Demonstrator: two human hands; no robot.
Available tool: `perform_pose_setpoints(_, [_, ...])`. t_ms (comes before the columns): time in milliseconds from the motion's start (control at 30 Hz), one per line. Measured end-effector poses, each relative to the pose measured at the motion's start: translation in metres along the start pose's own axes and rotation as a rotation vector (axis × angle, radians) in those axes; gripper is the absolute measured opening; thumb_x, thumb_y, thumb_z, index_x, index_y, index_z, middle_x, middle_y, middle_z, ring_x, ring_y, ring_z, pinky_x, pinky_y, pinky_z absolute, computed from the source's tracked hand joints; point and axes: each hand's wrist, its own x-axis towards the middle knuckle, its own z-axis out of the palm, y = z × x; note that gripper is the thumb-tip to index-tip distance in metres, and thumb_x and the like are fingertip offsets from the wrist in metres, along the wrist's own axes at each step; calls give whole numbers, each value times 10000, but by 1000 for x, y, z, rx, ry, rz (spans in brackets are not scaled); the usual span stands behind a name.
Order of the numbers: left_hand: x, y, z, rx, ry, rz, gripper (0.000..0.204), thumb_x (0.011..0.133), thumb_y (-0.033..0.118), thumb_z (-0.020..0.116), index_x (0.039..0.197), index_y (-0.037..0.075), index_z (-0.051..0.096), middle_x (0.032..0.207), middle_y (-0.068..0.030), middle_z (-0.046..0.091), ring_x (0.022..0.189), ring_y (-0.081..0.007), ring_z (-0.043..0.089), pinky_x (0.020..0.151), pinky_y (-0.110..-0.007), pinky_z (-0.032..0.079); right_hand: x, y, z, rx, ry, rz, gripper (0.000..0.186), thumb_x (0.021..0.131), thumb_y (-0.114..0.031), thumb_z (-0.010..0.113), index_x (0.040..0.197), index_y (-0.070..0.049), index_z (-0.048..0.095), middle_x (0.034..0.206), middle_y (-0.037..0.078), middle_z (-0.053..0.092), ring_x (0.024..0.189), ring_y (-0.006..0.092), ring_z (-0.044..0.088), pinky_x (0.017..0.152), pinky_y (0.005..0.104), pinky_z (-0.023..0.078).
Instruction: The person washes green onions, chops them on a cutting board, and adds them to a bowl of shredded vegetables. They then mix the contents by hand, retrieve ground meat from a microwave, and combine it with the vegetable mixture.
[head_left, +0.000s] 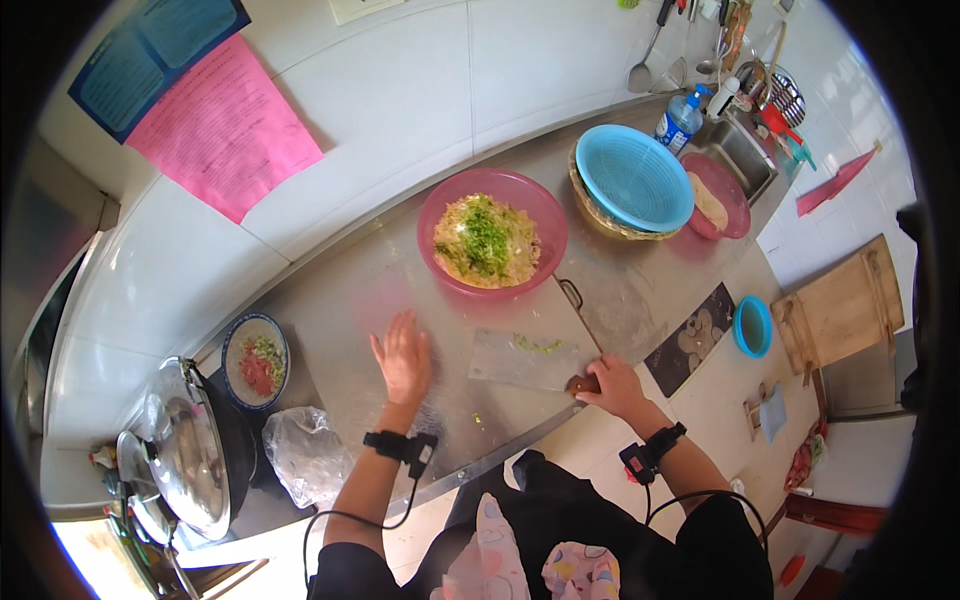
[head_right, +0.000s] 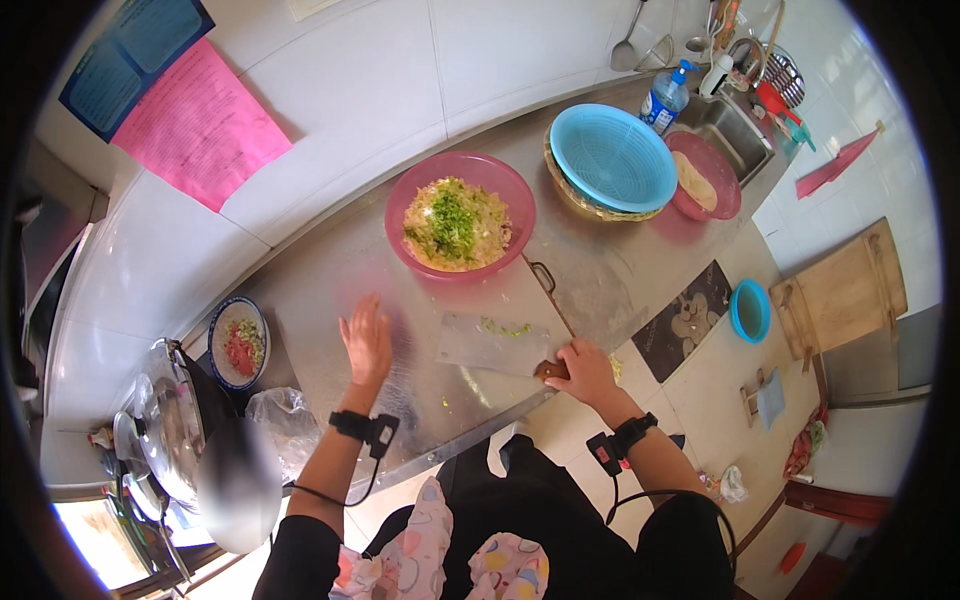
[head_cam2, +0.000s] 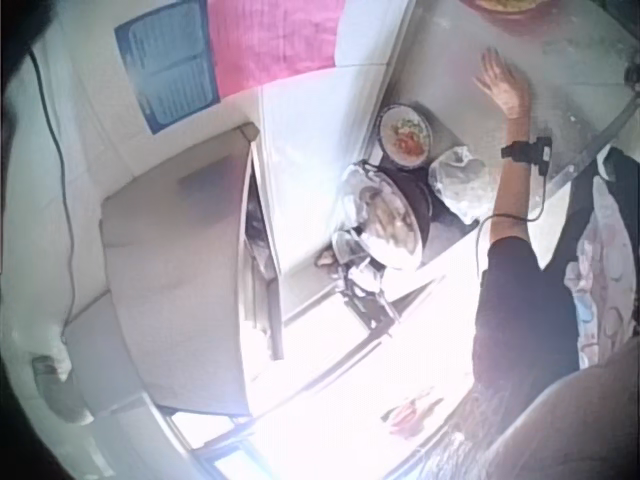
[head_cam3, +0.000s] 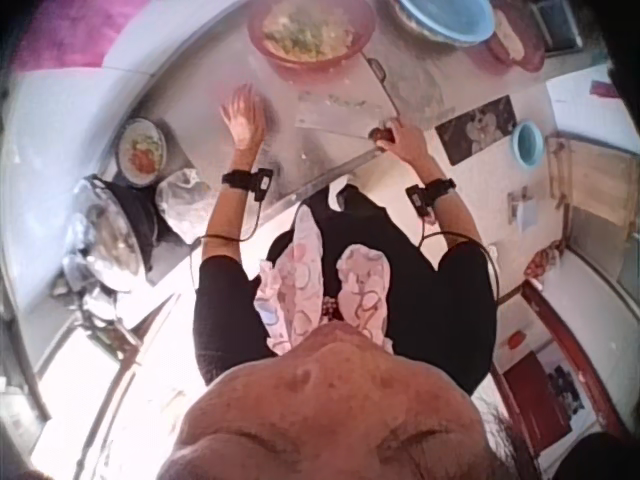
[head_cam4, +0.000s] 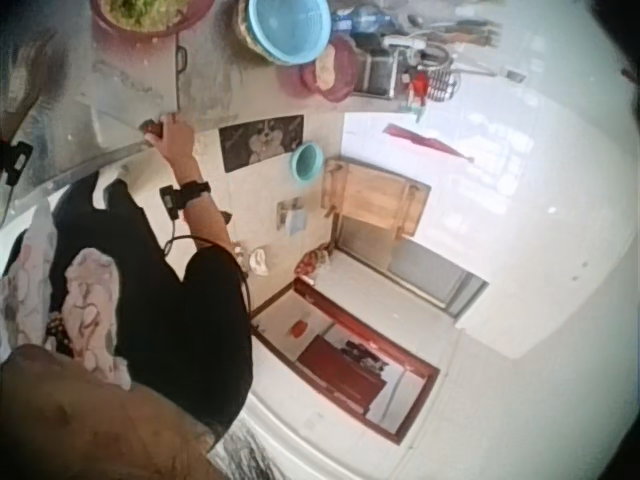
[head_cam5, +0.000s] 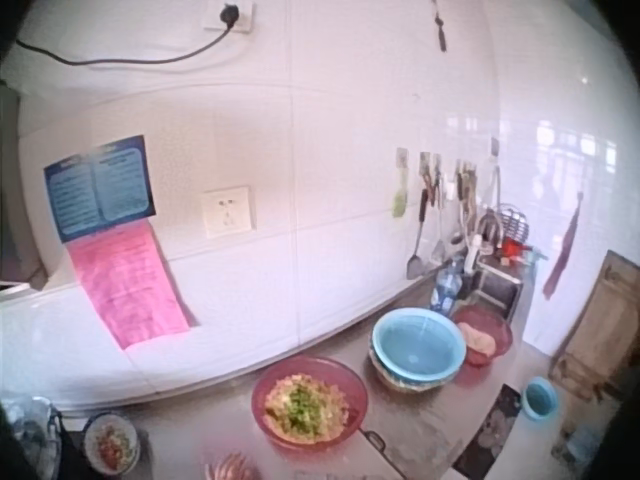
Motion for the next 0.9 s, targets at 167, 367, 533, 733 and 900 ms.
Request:
perform_pose_setpoints(167, [-38, 52, 11, -44, -212, 246, 400, 853, 228, 437, 1211, 51, 433, 1242, -74, 448, 1219, -218, 342, 1035, -503, 63, -5, -1, 11, -117, -179, 12, 333, 598, -236, 647, 852, -74, 504, 828, 98, 539, 787, 278, 557, 688, 406, 438])
perform_pose_setpoints(367, [-50, 115, -1, -19, -481, 455, 476, 850, 290, 448, 1260, 57, 383, 1317, -73, 368, 1272, -224, 256, 1042, -482, 59, -27, -11, -34, -94, -91, 132, 294, 615, -188, 616, 851, -67, 487, 813, 94, 534, 690, 269, 584, 577, 387, 463])
perform_pose_setpoints(533, [-20, 188, -5, -133, -371, 689, 518, 855, 374, 417, 1291, 101, 358, 1385, -60, 265, 1302, -221, 181, 1028, -514, 56, -11, -28, -112, -212, -19, 23, 264, 660, -186, 598, 856, -66, 469, 806, 94, 516, 642, 272, 587, 505, 375, 464])
perform_pose_setpoints(733, [53, 216, 9, -29, -99, 675, 505, 880, 421, 343, 1285, 121, 379, 1382, -23, 280, 1298, -193, 192, 1024, -509, 69, 44, -38, -168, -338, 97, -106, 303, 636, -147, 646, 857, -65, 454, 798, 78, 500, 613, 273, 571, 495, 376, 455])
perform_pose_setpoints(900, [97, 175, 26, 115, 40, 603, 523, 879, 434, 340, 1298, 120, 364, 1389, -5, 272, 1300, -176, 189, 1030, -509, 83, 60, -28, -177, -368, 172, -97, 327, 624, -142, 653, 867, -70, 446, 796, 71, 497, 621, 270, 569, 498, 371, 451])
